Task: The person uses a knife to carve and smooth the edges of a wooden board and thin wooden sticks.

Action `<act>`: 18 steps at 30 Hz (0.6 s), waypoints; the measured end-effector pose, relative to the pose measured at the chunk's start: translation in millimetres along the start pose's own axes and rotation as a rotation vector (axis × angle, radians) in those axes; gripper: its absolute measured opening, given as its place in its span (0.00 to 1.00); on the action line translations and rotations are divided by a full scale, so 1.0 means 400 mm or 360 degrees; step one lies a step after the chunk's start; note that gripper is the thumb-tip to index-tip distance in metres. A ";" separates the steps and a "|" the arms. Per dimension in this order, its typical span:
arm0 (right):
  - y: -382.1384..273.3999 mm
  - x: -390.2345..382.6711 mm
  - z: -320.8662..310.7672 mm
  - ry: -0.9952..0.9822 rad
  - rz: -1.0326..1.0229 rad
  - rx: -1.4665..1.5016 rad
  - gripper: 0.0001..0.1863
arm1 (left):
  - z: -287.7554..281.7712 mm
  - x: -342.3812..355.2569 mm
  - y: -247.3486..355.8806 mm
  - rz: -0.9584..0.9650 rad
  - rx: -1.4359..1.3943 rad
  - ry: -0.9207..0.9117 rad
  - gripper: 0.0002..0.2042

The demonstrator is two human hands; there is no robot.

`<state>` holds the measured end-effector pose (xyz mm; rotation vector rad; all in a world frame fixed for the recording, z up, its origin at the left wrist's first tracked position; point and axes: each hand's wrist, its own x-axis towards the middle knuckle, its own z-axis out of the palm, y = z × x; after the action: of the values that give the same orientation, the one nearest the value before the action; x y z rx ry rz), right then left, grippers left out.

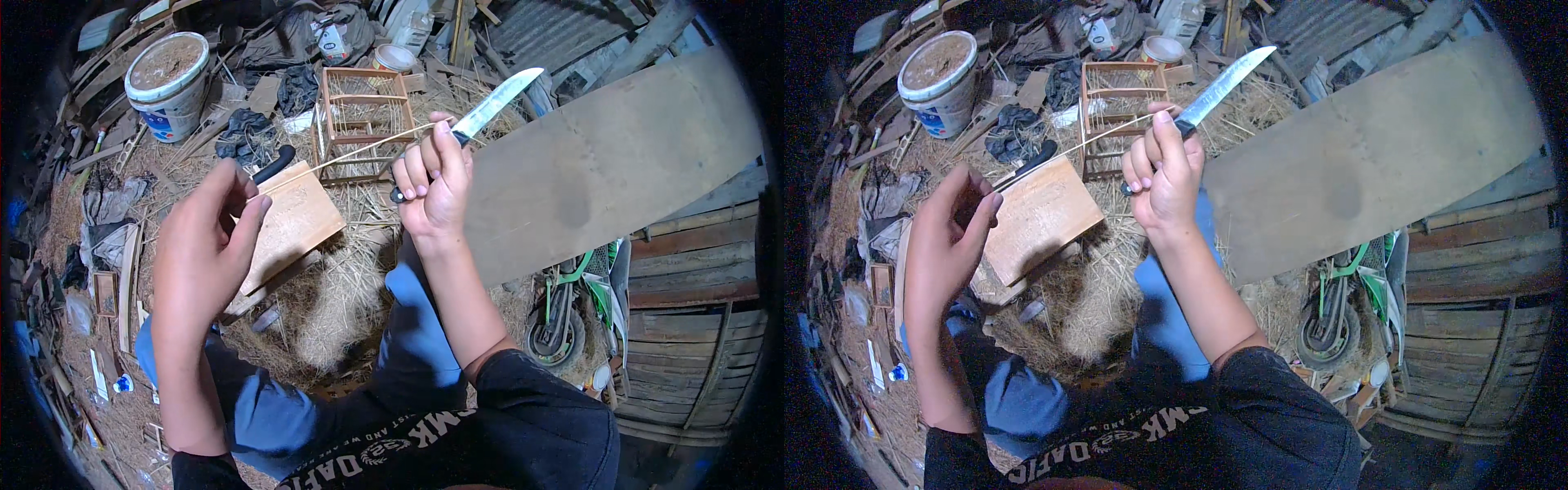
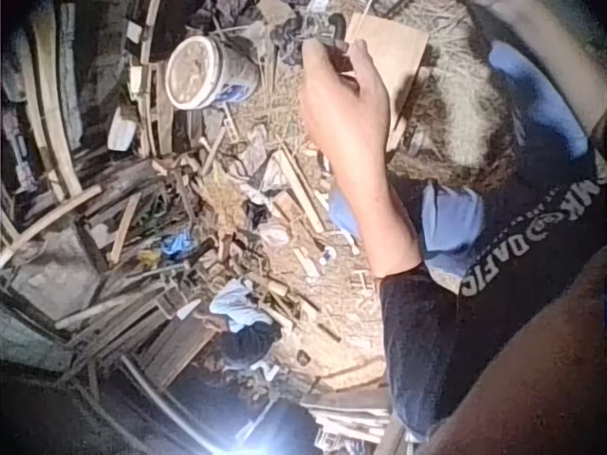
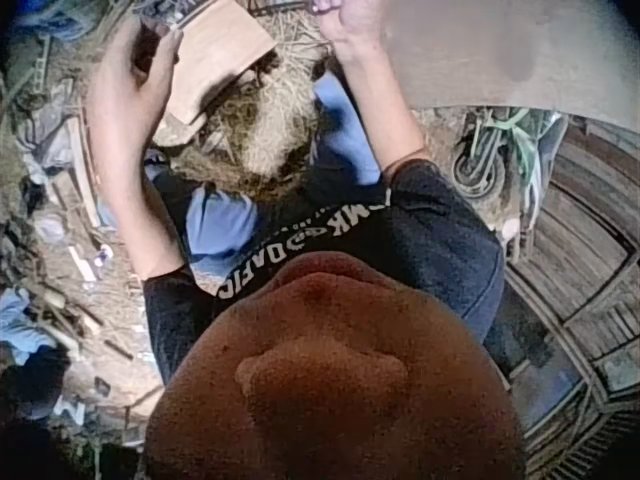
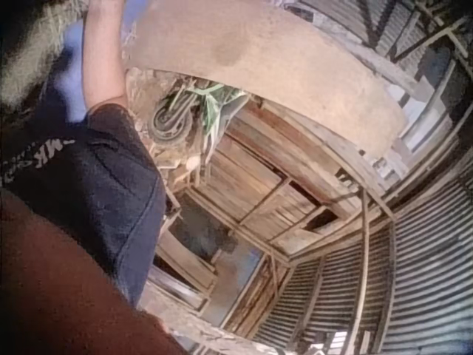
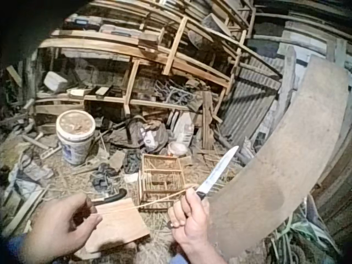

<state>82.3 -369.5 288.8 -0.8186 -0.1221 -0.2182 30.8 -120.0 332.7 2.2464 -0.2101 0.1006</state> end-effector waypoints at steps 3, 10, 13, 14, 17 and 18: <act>0.011 -0.009 0.010 -0.0057 0.0017 -0.0037 0.07 | 0.015 0.002 -0.006 0.0122 -0.0079 0.0127 0.08; 0.039 -0.038 0.045 -0.0143 0.0129 -0.0108 0.08 | 0.050 0.008 0.000 0.0124 -0.0408 0.0064 0.08; 0.046 -0.046 0.050 -0.0175 0.0128 -0.0172 0.08 | 0.047 0.012 0.026 0.0005 -0.0414 -0.0295 0.07; 0.048 -0.049 0.052 -0.0184 0.0132 -0.0200 0.09 | 0.052 0.013 0.027 -0.0003 -0.0408 -0.0291 0.07; 0.049 -0.053 0.056 -0.0225 0.0151 -0.0257 0.09 | 0.079 0.019 0.014 0.0077 -0.0709 -0.0310 0.08; 0.049 -0.054 0.058 -0.0254 0.0165 -0.0289 0.09 | 0.080 0.018 0.017 0.0073 -0.0705 -0.0306 0.08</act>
<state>65.4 -336.6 286.4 -1.0203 -0.2115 -0.0662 36.8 -149.7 318.8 1.8087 -0.3505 -0.1278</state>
